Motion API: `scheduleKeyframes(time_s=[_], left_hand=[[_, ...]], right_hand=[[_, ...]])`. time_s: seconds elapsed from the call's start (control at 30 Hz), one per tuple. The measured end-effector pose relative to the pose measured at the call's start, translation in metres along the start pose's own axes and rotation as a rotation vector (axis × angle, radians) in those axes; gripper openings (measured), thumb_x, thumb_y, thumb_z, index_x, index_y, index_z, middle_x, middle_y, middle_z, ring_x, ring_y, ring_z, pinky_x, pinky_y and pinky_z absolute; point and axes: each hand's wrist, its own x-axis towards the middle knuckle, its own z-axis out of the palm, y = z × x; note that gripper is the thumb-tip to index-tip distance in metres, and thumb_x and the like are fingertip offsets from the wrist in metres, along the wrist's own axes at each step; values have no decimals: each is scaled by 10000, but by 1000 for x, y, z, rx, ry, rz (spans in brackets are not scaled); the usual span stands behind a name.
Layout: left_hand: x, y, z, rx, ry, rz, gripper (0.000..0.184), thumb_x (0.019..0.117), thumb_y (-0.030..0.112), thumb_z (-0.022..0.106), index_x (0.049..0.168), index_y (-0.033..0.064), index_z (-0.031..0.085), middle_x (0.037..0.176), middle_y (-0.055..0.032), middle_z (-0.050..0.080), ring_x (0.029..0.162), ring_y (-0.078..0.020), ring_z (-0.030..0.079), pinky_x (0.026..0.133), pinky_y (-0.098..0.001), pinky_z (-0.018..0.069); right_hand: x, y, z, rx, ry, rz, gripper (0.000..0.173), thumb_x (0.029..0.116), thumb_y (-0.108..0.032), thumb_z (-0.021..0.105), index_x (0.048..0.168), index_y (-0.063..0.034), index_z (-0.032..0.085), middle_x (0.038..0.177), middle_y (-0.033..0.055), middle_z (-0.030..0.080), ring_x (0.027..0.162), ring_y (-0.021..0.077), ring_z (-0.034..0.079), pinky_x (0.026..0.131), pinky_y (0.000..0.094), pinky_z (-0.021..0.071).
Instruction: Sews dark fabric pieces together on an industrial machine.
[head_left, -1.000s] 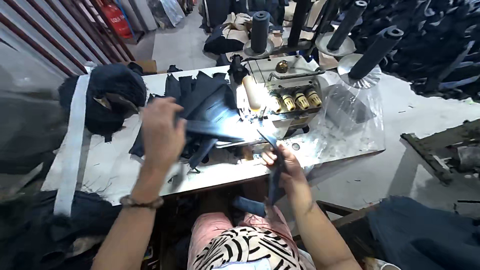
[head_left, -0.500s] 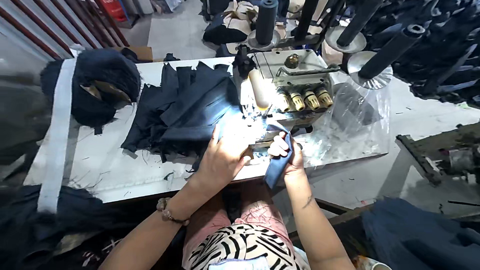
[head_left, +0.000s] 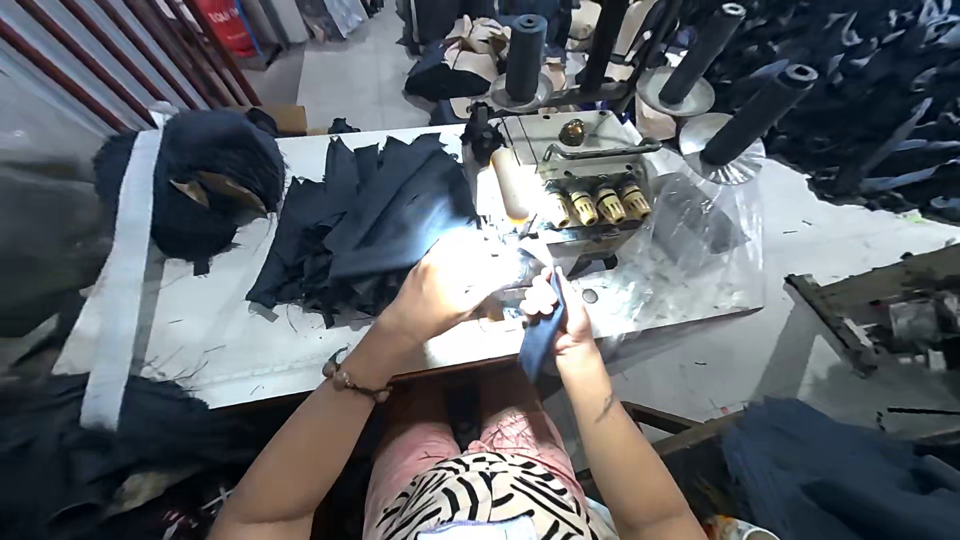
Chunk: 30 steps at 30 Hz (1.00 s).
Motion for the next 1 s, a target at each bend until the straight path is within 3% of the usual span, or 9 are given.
scheduleKeyframes(time_s=[0.1, 0.2, 0.27, 0.37, 0.53, 0.63, 0.73, 0.87, 1.0], left_hand=[[-6, 9, -16, -82, -110, -133, 579, 1064, 540, 365, 1374, 151, 660, 1503, -69, 565, 1484, -291, 411, 1233, -623, 216], [-20, 45, -29, -283, 62, -170, 504, 971, 537, 556, 845, 91, 753, 1133, -93, 709, 1152, -244, 631, 1017, -508, 484], [-28, 58, -46, -370, 123, -130, 280, 904, 345, 714, 775, 97, 728, 1180, -70, 695, 1111, -187, 642, 936, -414, 542], [-42, 38, -88, -258, 245, -163, 267, 940, 269, 700, 829, 26, 694, 1271, -124, 655, 1261, -204, 594, 1052, -379, 500], [-57, -34, -90, 233, 296, -389, 304, 1030, 226, 589, 1120, -51, 677, 1377, -285, 555, 1302, -508, 493, 1091, -672, 368], [-48, -7, -37, 158, 167, -154, 303, 1002, 91, 564, 1257, -34, 669, 1380, -235, 613, 1333, -414, 547, 1131, -568, 416], [-43, 16, 6, 74, 109, 49, 321, 979, 126, 575, 1251, 31, 714, 1215, -160, 716, 1121, -342, 682, 984, -483, 535], [-37, 5, 8, 53, 29, 114, 442, 1017, 285, 530, 1394, 74, 629, 1435, -105, 616, 1326, -292, 577, 1137, -471, 416], [-27, 7, 7, 90, -9, 72, 432, 1007, 333, 556, 1346, 86, 661, 1410, -89, 632, 1339, -282, 562, 1159, -503, 389]], right_hand=[[-15, 5, 19, -410, -48, 31, 324, 1039, -256, 383, 851, -166, 631, 617, -64, 600, 569, 37, 589, 615, 212, 527], [-31, 6, 34, -569, -348, 126, 186, 953, -361, 674, 942, -190, 744, 764, -81, 721, 648, 6, 654, 621, 197, 557], [-37, 1, 41, -485, -655, 123, 195, 1004, -350, 627, 1067, -227, 765, 886, -93, 750, 739, -8, 682, 667, 200, 577], [-41, -13, 45, -301, -862, -2, 274, 1035, -404, 562, 1112, -226, 756, 874, -85, 757, 756, -3, 698, 694, 197, 585], [-28, -18, 6, -180, -427, -60, 308, 933, -492, 672, 838, -217, 771, 632, -117, 670, 601, 4, 650, 660, 219, 576], [-18, -2, -7, -108, -50, 18, 261, 976, -346, 611, 813, -168, 710, 598, -53, 629, 553, 62, 630, 610, 247, 570], [-14, -1, -24, 21, -104, 21, 282, 1011, -382, 570, 901, -173, 725, 645, -63, 626, 577, 52, 624, 588, 213, 549], [-7, -17, -24, 143, -166, -6, 229, 1016, -328, 571, 963, -150, 704, 641, -56, 597, 550, 49, 592, 549, 193, 514], [1, -17, -15, 166, -122, -43, 251, 1072, -282, 432, 1047, -147, 642, 637, -55, 555, 539, 41, 571, 557, 186, 516]])
